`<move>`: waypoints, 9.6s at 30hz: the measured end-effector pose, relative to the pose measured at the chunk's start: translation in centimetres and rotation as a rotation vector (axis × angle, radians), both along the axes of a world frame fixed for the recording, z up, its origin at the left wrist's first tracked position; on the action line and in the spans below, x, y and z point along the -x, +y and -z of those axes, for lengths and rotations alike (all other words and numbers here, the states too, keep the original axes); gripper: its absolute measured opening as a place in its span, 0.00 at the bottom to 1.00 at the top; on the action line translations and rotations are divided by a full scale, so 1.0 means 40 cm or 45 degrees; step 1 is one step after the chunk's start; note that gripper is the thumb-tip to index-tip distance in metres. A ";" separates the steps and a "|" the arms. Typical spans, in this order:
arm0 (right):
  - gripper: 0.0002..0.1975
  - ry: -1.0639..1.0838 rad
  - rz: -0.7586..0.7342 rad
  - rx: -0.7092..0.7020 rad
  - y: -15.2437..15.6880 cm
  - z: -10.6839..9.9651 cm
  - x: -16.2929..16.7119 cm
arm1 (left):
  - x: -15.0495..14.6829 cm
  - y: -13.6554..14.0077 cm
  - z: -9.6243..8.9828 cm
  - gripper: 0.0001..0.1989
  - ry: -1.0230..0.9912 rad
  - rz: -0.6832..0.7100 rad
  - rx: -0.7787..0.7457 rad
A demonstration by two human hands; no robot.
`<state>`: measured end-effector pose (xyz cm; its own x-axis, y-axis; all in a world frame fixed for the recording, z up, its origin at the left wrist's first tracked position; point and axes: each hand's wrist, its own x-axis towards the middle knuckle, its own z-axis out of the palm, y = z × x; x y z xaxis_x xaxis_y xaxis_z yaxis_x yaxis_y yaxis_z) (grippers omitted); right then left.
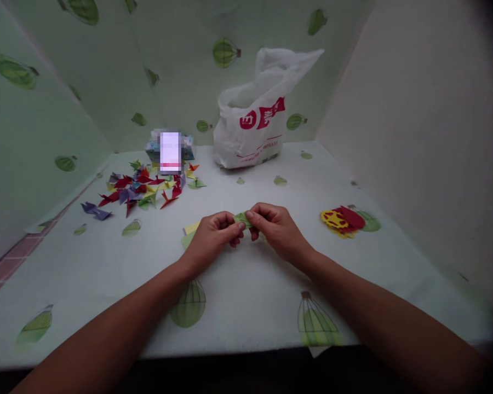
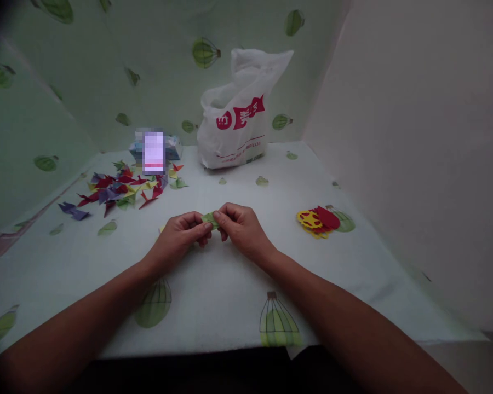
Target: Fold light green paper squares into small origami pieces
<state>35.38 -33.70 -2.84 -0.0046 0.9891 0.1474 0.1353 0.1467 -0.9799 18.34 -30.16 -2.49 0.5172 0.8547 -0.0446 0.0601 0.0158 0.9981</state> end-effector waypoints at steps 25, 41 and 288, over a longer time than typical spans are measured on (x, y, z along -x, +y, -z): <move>0.18 -0.279 0.136 -0.145 -0.010 -0.002 0.012 | -0.002 -0.005 -0.001 0.12 0.001 -0.007 -0.124; 0.17 -0.220 0.027 -0.148 -0.011 0.001 0.010 | 0.002 -0.008 -0.007 0.13 0.049 -0.087 -0.213; 0.07 0.156 -0.071 0.007 0.006 0.004 0.000 | -0.010 -0.007 0.005 0.11 -0.311 -0.199 0.314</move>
<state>35.40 -33.46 -3.01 -0.0420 0.9885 0.1450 0.0061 0.1453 -0.9894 18.72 -30.46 -2.69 0.4019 0.9033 -0.1502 -0.2017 0.2474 0.9477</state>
